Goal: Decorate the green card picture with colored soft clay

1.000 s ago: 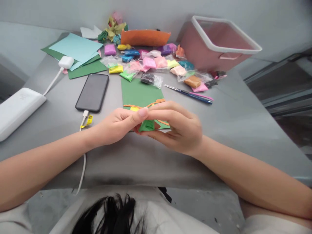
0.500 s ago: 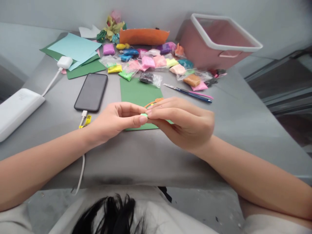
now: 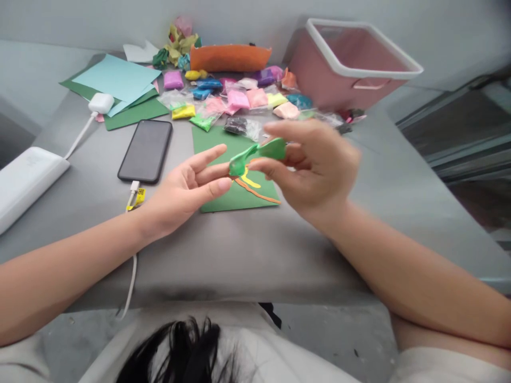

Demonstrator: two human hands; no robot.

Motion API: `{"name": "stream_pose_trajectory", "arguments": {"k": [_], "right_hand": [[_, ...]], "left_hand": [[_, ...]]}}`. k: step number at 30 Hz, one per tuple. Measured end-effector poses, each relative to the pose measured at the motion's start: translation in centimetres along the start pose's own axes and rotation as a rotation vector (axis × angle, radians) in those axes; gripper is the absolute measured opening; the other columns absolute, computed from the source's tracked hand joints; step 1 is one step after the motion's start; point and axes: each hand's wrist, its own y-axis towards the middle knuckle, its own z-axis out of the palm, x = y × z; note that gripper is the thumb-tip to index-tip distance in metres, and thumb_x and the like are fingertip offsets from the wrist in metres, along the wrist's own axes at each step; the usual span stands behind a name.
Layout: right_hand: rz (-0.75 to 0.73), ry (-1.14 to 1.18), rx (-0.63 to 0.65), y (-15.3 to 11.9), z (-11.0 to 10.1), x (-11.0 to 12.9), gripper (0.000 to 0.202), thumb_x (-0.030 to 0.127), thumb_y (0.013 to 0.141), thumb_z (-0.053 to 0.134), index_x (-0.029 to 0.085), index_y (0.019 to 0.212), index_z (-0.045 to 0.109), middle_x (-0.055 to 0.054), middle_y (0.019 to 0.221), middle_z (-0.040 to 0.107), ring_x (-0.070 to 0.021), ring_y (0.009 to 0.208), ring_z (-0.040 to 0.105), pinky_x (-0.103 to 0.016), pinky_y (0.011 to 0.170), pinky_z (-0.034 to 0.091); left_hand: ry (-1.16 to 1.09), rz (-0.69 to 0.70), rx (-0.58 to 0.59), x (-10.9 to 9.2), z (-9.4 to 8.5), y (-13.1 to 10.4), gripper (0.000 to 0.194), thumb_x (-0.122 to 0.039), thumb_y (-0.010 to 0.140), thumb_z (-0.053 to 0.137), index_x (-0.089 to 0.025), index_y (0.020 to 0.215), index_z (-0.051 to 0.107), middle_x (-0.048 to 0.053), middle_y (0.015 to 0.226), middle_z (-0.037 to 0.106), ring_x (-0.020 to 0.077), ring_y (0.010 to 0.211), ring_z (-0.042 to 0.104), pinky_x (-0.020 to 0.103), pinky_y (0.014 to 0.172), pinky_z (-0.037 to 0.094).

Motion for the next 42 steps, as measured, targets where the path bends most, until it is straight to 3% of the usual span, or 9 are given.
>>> {"name": "stream_pose_trajectory", "arguments": {"k": [5,9,14,20,27,30,33,36,42], "right_hand": [[-0.295,-0.08,0.051,-0.7,0.9,0.9,0.036,0.021,0.097,0.062,0.03,0.133,0.061,-0.002,0.103,0.079,-0.018,0.086,0.072,-0.033,0.077,0.062],[-0.355,-0.157,0.081,-0.2,0.4,1.6,0.019,0.017,0.096,0.063,0.028,0.109,0.07,-0.002,0.086,0.077,-0.0189,0.084,0.069,-0.032,0.068,0.06],[-0.367,-0.117,0.125,0.0,0.2,1.4,0.012,0.029,0.095,0.066,0.027,0.107,0.067,-0.008,0.116,0.072,-0.022,0.098,0.068,-0.037,0.077,0.06],[-0.41,-0.108,0.25,-0.7,1.3,0.9,0.012,0.024,0.102,0.047,0.02,0.096,0.057,-0.006,0.08,0.065,-0.0186,0.073,0.061,-0.032,0.066,0.052],[-0.185,-0.168,0.243,0.4,-0.3,1.5,0.028,0.021,0.1,0.048,0.023,0.072,0.05,0.001,0.061,0.057,-0.013,0.053,0.048,-0.028,0.051,0.037],[-0.027,-0.12,0.147,1.2,-1.0,0.9,0.035,0.033,0.101,0.055,0.021,0.068,0.06,0.001,0.058,0.062,-0.0118,0.052,0.053,-0.027,0.051,0.038],[0.1,-0.078,0.074,1.6,-1.2,0.3,0.023,0.043,0.096,0.065,0.023,0.088,0.072,0.003,0.061,0.065,-0.0131,0.054,0.059,-0.028,0.055,0.044],[0.096,-0.089,0.053,1.2,-0.9,0.2,0.037,0.051,0.088,0.073,0.026,0.116,0.069,0.0,0.076,0.072,-0.0173,0.066,0.067,-0.031,0.061,0.05],[-0.217,-0.15,0.316,-0.4,0.4,0.6,0.038,0.05,0.1,0.052,0.018,0.115,0.064,-0.009,0.094,0.076,-0.0201,0.081,0.071,-0.031,0.066,0.053]], "left_hand": [[-0.001,0.016,0.071,0.4,-0.3,0.2,0.052,-0.024,0.08,0.085,-0.024,0.129,0.068,0.006,0.131,0.072,0.0272,0.136,0.059,0.036,0.114,0.047],[0.038,0.017,0.15,0.6,-0.7,0.4,0.026,-0.027,0.085,0.082,-0.025,0.111,0.076,0.003,0.119,0.077,0.0209,0.12,0.069,0.029,0.1,0.056],[0.089,0.077,0.177,0.9,-0.8,0.4,0.017,-0.025,0.083,0.083,-0.025,0.099,0.079,-0.001,0.1,0.079,0.0125,0.099,0.074,0.022,0.09,0.058],[0.127,0.17,0.071,0.4,-0.2,0.2,0.022,-0.023,0.078,0.086,-0.021,0.096,0.074,-0.003,0.08,0.074,0.0096,0.076,0.072,0.02,0.074,0.059],[0.377,0.53,-0.002,0.4,0.6,-1.0,0.016,-0.022,0.084,0.079,-0.022,0.094,0.067,-0.001,0.085,0.069,0.0103,0.074,0.068,0.02,0.066,0.056],[0.517,0.656,0.15,0.7,0.4,-1.5,0.028,-0.02,0.085,0.077,-0.025,0.11,0.065,0.002,0.099,0.074,0.0146,0.084,0.072,0.028,0.081,0.06],[0.639,0.445,0.297,0.9,0.1,-1.6,0.059,-0.028,0.09,0.072,-0.028,0.144,0.046,0.009,0.119,0.075,0.0241,0.116,0.069,0.041,0.105,0.052],[0.532,0.164,0.184,0.9,0.1,-1.5,0.068,-0.043,0.096,0.064,-0.023,0.152,0.031,0.016,0.138,0.066,0.0299,0.139,0.054,0.045,0.109,0.049],[0.225,0.128,0.077,0.0,0.6,-0.9,0.066,-0.037,0.08,0.084,-0.024,0.133,0.045,0.006,0.111,0.077,0.0248,0.112,0.072,0.034,0.093,0.058]]}}
